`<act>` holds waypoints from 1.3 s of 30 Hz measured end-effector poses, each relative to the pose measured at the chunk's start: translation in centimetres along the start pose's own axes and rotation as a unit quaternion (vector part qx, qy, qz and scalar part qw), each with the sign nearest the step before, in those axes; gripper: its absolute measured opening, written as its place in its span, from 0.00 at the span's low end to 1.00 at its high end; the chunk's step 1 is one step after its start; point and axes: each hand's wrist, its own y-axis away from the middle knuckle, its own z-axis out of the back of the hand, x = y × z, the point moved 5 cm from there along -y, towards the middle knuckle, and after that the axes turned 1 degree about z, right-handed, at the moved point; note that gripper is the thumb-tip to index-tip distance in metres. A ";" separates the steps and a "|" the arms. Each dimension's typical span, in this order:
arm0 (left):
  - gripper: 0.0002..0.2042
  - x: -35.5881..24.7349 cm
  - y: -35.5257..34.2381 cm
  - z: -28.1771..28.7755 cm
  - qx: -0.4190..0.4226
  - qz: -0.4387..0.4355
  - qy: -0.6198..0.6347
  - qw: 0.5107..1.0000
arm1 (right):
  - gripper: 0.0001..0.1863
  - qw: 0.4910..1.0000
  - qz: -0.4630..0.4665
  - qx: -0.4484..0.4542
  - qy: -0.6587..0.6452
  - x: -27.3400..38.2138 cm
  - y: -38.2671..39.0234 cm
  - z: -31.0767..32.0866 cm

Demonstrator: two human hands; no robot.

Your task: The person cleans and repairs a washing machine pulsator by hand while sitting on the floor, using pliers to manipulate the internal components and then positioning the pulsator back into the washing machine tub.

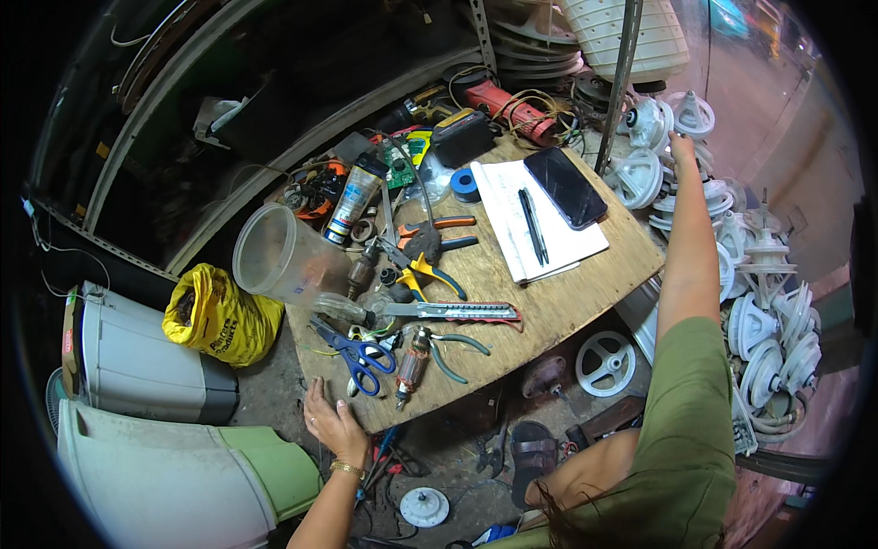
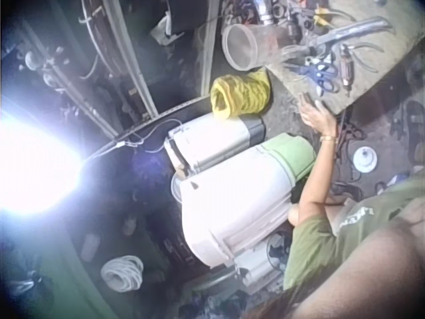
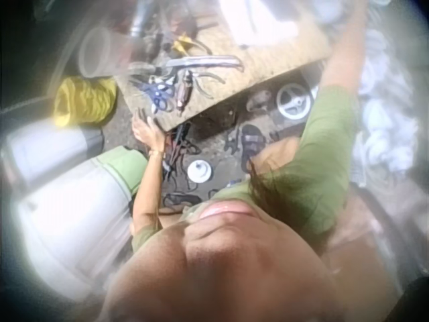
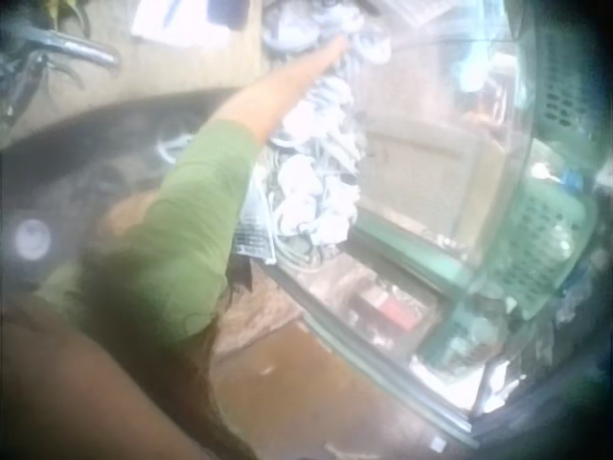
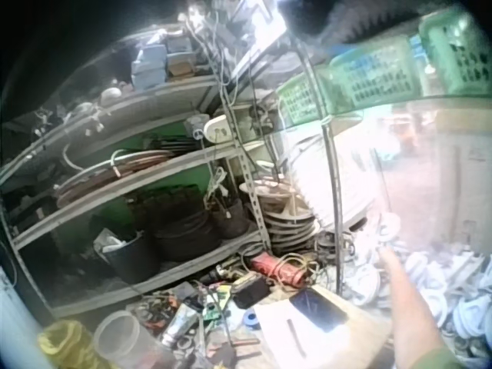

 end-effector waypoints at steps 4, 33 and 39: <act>0.25 -0.1 -0.1 -0.1 0.005 0.000 -0.002 1.000 | 0.37 0.996 0.056 -0.023 0.072 -0.3 0.3 -0.2; 0.25 -0.1 0.2 0.1 0.013 0.011 -0.011 1.000 | 0.24 0.950 -0.006 -0.265 -0.167 -3.9 9.2 4.8; 0.25 -0.1 0.0 0.0 0.020 0.010 0.003 1.000 | 0.28 0.952 0.156 -0.169 0.200 -2.5 8.2 2.9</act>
